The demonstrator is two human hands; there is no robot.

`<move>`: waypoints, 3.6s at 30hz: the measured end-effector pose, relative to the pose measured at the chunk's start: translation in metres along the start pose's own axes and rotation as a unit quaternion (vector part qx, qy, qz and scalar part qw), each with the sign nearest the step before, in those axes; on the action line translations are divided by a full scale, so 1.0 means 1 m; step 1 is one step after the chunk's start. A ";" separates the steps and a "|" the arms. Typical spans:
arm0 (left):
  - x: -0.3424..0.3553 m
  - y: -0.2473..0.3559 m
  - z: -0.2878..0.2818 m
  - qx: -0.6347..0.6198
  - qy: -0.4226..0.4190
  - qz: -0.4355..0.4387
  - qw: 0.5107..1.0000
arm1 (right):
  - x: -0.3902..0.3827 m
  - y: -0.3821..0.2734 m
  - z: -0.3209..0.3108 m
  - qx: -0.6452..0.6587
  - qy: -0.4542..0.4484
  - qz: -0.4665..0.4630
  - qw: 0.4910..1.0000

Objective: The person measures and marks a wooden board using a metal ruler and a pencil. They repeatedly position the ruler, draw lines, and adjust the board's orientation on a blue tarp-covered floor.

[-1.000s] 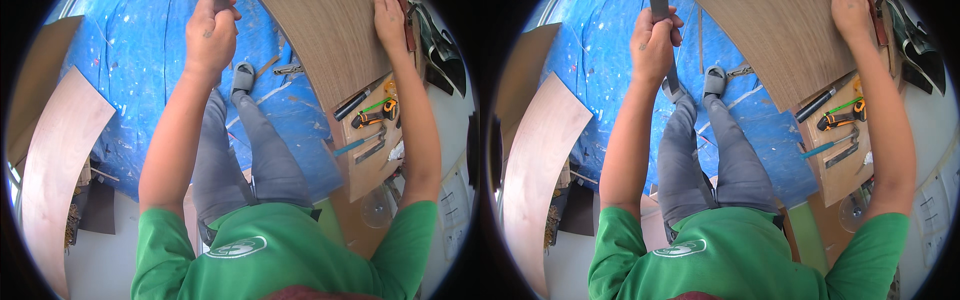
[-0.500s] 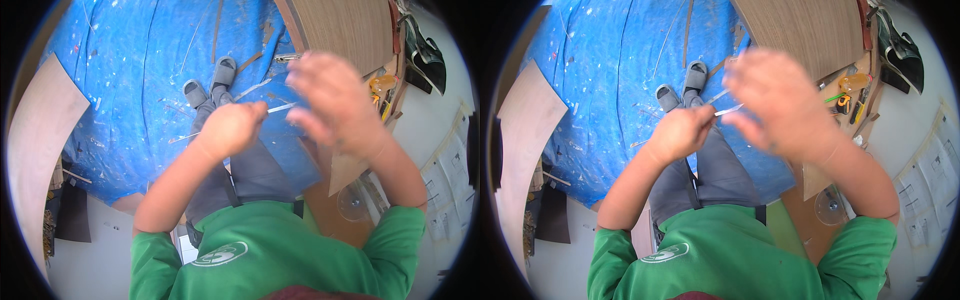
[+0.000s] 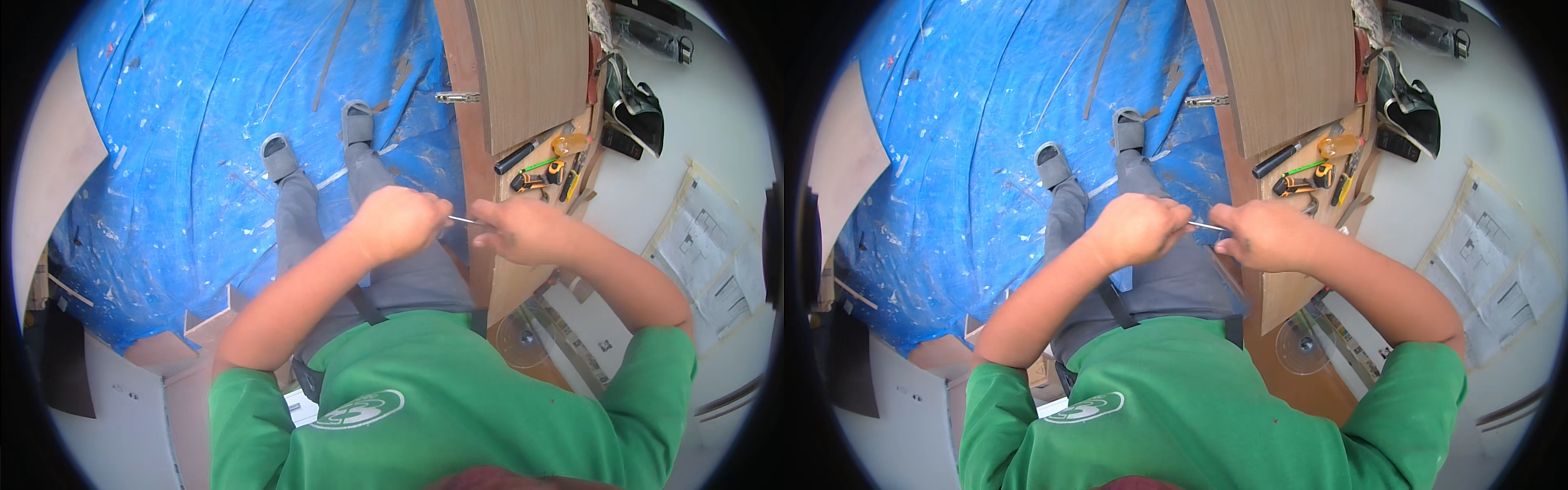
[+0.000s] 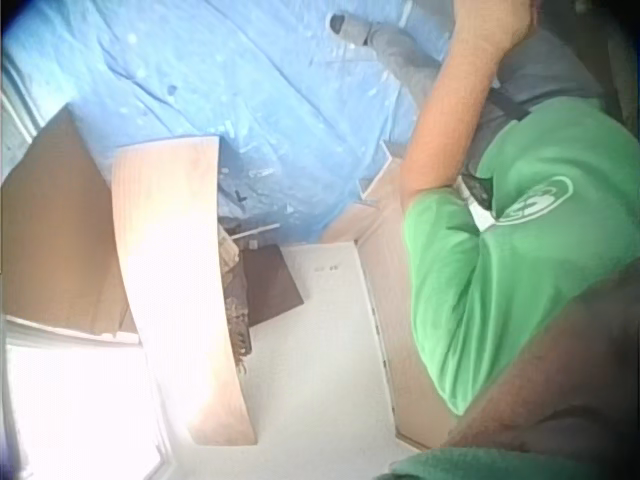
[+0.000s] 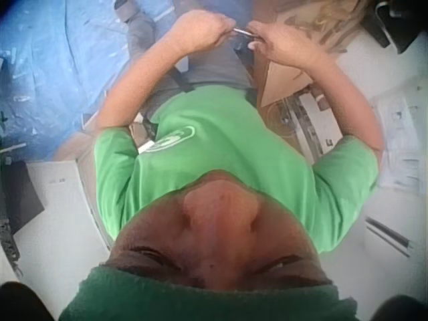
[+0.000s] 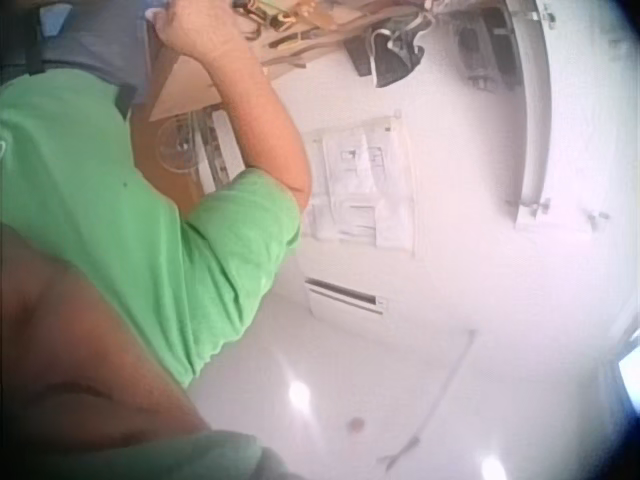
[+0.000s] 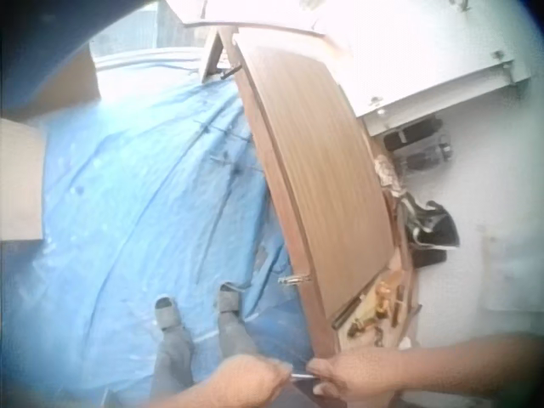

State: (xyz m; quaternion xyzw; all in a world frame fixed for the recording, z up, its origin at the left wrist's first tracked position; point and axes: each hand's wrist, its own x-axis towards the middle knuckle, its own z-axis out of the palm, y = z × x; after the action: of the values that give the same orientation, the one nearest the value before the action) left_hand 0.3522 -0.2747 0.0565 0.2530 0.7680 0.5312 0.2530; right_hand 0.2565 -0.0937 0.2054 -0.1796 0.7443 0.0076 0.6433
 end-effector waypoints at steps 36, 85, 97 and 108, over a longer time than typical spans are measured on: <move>0.082 -0.058 0.186 -0.759 0.283 -0.258 0.527 | 0.041 0.070 -0.064 -0.216 0.125 -0.012 0.968; 0.116 -0.012 0.157 -0.919 0.211 -0.110 0.315 | 0.104 0.072 -0.199 -0.519 0.298 -0.029 0.801; 0.036 -0.107 0.200 -0.816 0.386 -0.243 0.356 | 0.039 0.095 -0.067 -0.420 0.141 -0.019 0.896; 0.019 -0.120 0.159 -0.663 0.481 -0.276 0.503 | 0.016 0.115 0.022 -0.346 0.022 0.023 0.938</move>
State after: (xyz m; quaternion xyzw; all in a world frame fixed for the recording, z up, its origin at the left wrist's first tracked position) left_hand 0.4283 -0.1903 -0.1079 -0.5075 0.2259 0.8284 0.0721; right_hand 0.2439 0.0154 0.1608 -0.3739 0.7133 0.2760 0.5245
